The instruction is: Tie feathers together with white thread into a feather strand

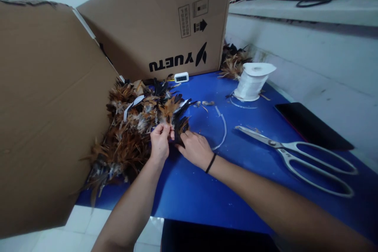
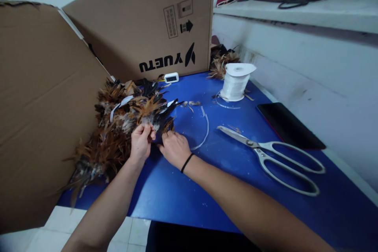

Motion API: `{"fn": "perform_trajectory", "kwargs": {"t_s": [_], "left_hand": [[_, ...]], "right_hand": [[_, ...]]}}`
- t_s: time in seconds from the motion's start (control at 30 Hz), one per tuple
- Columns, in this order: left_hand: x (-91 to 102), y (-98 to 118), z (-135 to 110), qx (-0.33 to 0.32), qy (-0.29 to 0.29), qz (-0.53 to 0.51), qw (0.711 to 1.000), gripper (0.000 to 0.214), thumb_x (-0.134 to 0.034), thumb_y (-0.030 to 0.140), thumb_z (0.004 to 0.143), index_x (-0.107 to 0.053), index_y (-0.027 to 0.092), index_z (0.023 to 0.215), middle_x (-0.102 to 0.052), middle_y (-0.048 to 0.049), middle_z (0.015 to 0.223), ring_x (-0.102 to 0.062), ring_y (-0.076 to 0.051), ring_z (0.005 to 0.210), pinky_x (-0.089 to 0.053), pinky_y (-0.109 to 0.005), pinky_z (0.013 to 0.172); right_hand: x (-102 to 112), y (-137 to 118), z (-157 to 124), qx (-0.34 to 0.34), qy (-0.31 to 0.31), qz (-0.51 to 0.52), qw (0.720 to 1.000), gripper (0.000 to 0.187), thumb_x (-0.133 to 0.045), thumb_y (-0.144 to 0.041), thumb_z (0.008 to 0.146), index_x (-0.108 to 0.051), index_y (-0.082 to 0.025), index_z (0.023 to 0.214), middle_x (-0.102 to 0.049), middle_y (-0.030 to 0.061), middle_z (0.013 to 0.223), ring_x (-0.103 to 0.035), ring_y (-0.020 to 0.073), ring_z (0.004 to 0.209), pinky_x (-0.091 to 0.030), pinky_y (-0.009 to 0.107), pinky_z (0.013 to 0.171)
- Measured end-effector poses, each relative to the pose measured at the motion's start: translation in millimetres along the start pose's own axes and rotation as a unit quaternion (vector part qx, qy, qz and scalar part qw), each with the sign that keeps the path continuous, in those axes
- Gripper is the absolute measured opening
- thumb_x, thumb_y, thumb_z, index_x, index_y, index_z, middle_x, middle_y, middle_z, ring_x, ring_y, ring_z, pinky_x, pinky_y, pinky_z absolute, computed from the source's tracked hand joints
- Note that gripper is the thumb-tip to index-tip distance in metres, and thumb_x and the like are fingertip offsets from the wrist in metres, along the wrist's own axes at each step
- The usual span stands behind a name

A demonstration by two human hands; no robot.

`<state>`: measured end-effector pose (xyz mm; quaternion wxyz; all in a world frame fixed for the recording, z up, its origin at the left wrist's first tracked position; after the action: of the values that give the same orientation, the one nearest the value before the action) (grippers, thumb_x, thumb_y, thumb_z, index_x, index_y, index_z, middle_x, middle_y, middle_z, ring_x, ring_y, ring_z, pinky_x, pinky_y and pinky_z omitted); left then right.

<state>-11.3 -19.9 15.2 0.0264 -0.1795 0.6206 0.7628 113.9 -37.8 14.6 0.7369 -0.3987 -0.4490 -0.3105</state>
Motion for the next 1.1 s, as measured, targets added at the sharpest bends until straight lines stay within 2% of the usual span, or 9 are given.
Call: {"fn": "perform_trajectory", "kwargs": {"t_s": [0.13, 0.27, 0.33, 0.47, 0.53, 0.67, 0.77, 0.87, 1.1], "left_hand": [[0.2, 0, 0, 0.002, 0.003, 0.0, 1.0, 0.029, -0.071, 0.039, 0.069, -0.057, 0.014, 0.067, -0.057, 0.0014, 0.064, -0.046, -0.004, 0.044, -0.034, -0.017, 0.042], [-0.1, 0, 0, 0.0, 0.001, -0.009, 1.0, 0.028, -0.071, 0.038, 0.07, -0.057, 0.014, 0.066, -0.056, 0.0013, 0.064, -0.046, -0.004, 0.044, -0.035, -0.017, 0.042], [0.0, 1, 0, -0.001, -0.002, -0.011, 1.0, 0.027, -0.07, 0.037, 0.07, -0.057, 0.014, 0.066, -0.056, 0.0014, 0.063, -0.046, -0.004, 0.044, -0.036, -0.018, 0.043], [-0.5, 2, -1, 0.008, -0.012, -0.016, 1.0, 0.026, -0.07, 0.037, 0.071, -0.058, 0.014, 0.067, -0.056, 0.0015, 0.063, -0.046, -0.004, 0.045, -0.036, -0.017, 0.043], [-1.2, 3, -2, 0.022, -0.029, -0.029, 0.999, 0.027, -0.071, 0.037, 0.07, -0.058, 0.014, 0.068, -0.057, 0.0012, 0.066, -0.047, -0.005, 0.046, -0.037, -0.018, 0.043], [-1.9, 2, -4, 0.063, -0.069, -0.056, 0.994, 0.027, -0.072, 0.037, 0.069, -0.057, 0.014, 0.07, -0.059, -0.0001, 0.078, -0.052, -0.005, 0.049, -0.042, -0.019, 0.046], [-1.5, 0, -4, 0.101, -0.075, -0.058, 0.99, 0.028, -0.073, 0.037, 0.068, -0.057, 0.014, 0.072, -0.06, -0.0008, 0.083, -0.054, -0.005, 0.052, -0.044, -0.019, 0.046], [-2.0, -2, -6, 0.136, -0.079, -0.047, 0.986, 0.03, -0.073, 0.038, 0.066, -0.057, 0.014, 0.072, -0.061, -0.0003, 0.076, -0.055, -0.006, 0.052, -0.044, -0.018, 0.046], [-6.5, -4, -9, 0.135, -0.095, -0.005, 0.986, 0.031, -0.074, 0.04, 0.065, -0.06, 0.013, 0.07, -0.054, 0.0035, 0.054, -0.049, -0.006, 0.042, -0.039, -0.018, 0.044]], "right_hand": [[1, 2, 7, -0.039, -0.023, 0.01, 0.999, 0.014, -0.049, -0.018, 0.082, -0.062, -0.014, 0.087, -0.067, 0.0135, 0.087, -0.063, 0.0223, 0.074, -0.042, 0.031, 0.062], [5, 19, 11, -0.066, -0.016, 0.188, 0.98, 0.013, -0.05, -0.02, 0.082, -0.059, -0.018, 0.072, -0.065, 0.005, 0.073, -0.059, 0.0152, 0.064, -0.039, 0.026, 0.058], [7, 28, 12, -0.08, -0.008, 0.315, 0.946, 0.015, -0.05, -0.023, 0.081, -0.056, -0.018, 0.068, -0.063, 0.0016, 0.065, -0.057, 0.0122, 0.058, -0.039, 0.025, 0.055], [14, 37, 12, -0.14, 0.001, 0.536, 0.832, 0.011, -0.059, -0.025, 0.072, -0.054, -0.016, 0.072, -0.061, -0.0002, 0.06, -0.054, 0.0093, 0.049, -0.039, 0.022, 0.047], [18, 36, 12, -0.168, -0.004, 0.596, 0.785, 0.018, -0.065, -0.024, 0.066, -0.054, -0.016, 0.078, -0.059, -0.0015, 0.058, -0.052, 0.0087, 0.046, -0.037, 0.021, 0.042], [22, 34, 11, -0.189, -0.018, 0.646, 0.739, 0.026, -0.069, -0.023, 0.06, -0.056, -0.014, 0.081, -0.058, -0.0021, 0.056, -0.051, 0.0086, 0.043, -0.037, 0.021, 0.038], [20, 34, 11, -0.203, -0.013, 0.647, 0.735, 0.027, -0.071, -0.022, 0.058, -0.057, -0.014, 0.079, -0.057, -0.0021, 0.056, -0.054, 0.01, 0.045, -0.035, 0.02, 0.035], [16, 35, 11, -0.213, -0.012, 0.632, 0.745, 0.024, -0.07, -0.021, 0.057, -0.057, -0.014, 0.075, -0.057, -0.0023, 0.057, -0.058, 0.011, 0.048, -0.034, 0.018, 0.034], [3, 37, 8, -0.178, -0.028, 0.553, 0.813, 0.014, -0.068, -0.022, 0.061, -0.06, -0.015, 0.071, -0.058, -0.0015, 0.052, -0.053, 0.0083, 0.045, -0.037, 0.017, 0.038]]}}
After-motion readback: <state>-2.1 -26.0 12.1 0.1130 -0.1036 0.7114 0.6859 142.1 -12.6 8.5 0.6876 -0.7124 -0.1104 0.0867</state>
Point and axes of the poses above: each hand's wrist, its own z-axis towards the middle knuckle, its own x-axis out of the back of the hand, y = z × x, the point moved 1 cm from there along z, towards the middle knuckle
